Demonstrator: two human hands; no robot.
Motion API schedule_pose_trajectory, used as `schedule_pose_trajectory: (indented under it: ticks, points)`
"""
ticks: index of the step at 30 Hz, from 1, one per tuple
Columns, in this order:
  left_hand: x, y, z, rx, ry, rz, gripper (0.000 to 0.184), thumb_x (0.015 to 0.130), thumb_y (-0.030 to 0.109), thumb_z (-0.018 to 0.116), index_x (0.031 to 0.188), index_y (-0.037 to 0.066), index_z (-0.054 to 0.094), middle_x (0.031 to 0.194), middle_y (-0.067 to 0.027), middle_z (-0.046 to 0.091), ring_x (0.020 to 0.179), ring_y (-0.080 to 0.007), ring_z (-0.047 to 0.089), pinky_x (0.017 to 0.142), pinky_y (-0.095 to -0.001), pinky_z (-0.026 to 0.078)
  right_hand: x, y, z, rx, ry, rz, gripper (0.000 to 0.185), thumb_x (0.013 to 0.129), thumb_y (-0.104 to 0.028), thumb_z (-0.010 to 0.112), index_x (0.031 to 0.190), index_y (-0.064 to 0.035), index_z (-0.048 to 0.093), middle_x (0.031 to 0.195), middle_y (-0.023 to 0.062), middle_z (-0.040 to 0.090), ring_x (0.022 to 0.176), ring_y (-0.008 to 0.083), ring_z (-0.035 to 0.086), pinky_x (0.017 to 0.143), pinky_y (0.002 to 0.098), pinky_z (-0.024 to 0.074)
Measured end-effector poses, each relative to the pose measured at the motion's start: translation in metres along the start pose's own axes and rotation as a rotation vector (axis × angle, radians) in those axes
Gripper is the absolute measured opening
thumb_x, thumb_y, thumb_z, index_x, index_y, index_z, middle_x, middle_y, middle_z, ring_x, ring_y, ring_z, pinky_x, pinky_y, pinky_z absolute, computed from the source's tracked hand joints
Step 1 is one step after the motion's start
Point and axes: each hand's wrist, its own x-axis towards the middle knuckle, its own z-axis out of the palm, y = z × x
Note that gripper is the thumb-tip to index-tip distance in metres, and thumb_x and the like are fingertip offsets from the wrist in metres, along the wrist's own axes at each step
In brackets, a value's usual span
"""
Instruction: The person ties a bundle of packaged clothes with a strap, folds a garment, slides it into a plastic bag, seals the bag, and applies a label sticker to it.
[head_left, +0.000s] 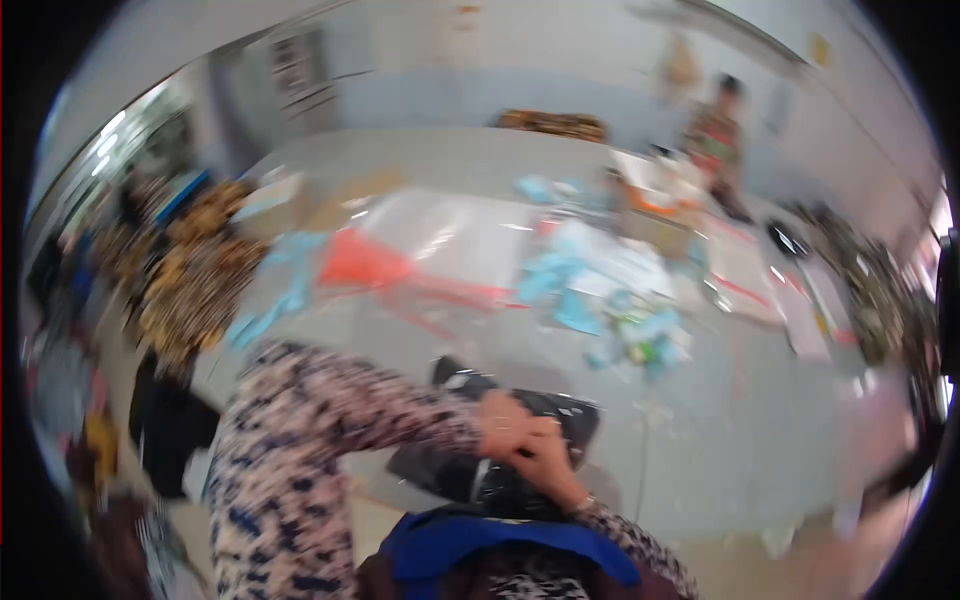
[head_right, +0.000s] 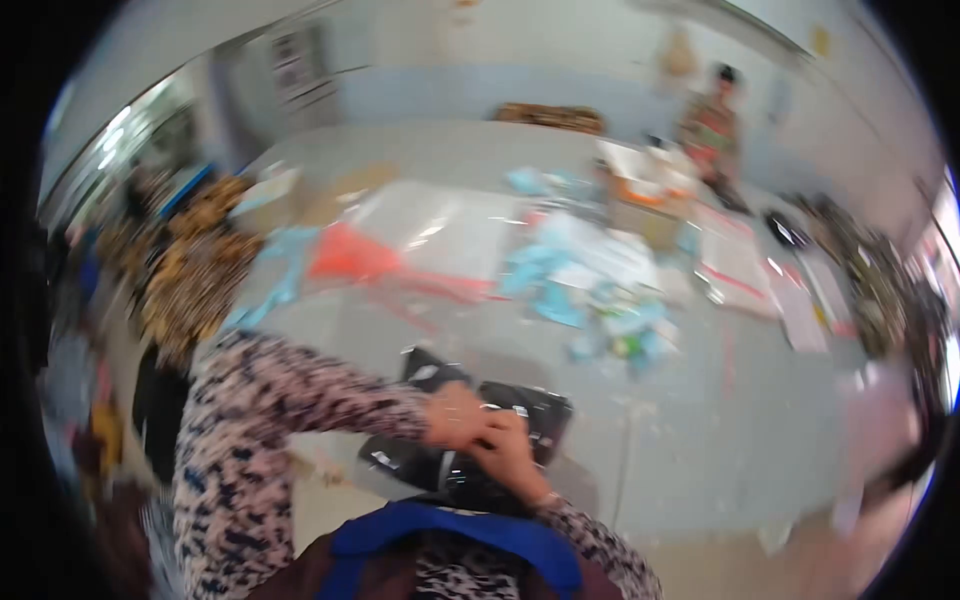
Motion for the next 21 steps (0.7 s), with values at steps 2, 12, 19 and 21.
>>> schedule_pose_trajectory:
  ticks: [2,12,19,21]
  points:
    - [-0.008,0.002,-0.024,-0.161,-0.179,-0.179,0.04,0.074,0.046,0.066,0.094,0.012,0.071,0.087,-0.0114,0.07,0.083,-0.0289,0.069,0.07,-0.0414,0.054,-0.007,0.006,0.012,-0.036,0.018,0.06,0.021,0.066,-0.021,0.078,0.081,-0.0088,0.07,0.089,0.0056,0.066,0.087,0.0261,0.058,0.079,0.0385,0.0432]
    - [-0.001,0.012,-0.041,-0.093,-0.174,-0.275,0.034,0.078,0.036,0.063,0.09,0.005,0.071,0.093,-0.0197,0.067,0.095,-0.0337,0.064,0.076,-0.0412,0.054,-0.007,0.014,0.02,-0.052,-0.037,0.222,0.023,0.069,-0.024,0.074,0.086,-0.0102,0.069,0.091,0.0001,0.063,0.096,0.0225,0.053,0.086,0.0387,0.034]
    - [0.009,-0.013,-0.017,-0.28,-0.186,-0.334,0.036,0.071,0.04,0.058,0.075,0.007,0.072,0.075,-0.0199,0.067,0.076,-0.0353,0.067,0.071,-0.0427,0.052,-0.006,0.014,0.016,0.005,-0.027,0.22,0.022,0.07,-0.024,0.072,0.086,-0.0095,0.067,0.091,0.0017,0.062,0.098,0.0206,0.053,0.093,0.0399,0.0298]
    - [0.013,-0.035,0.001,-0.38,-0.156,-0.249,0.04,0.064,0.045,0.064,0.069,0.007,0.071,0.068,-0.0173,0.065,0.064,-0.0324,0.064,0.065,-0.0396,0.052,-0.004,0.014,0.015,-0.073,-0.097,0.25,0.018,0.072,-0.023,0.071,0.086,-0.0123,0.068,0.094,0.0018,0.062,0.097,0.0231,0.052,0.09,0.0407,0.0296]
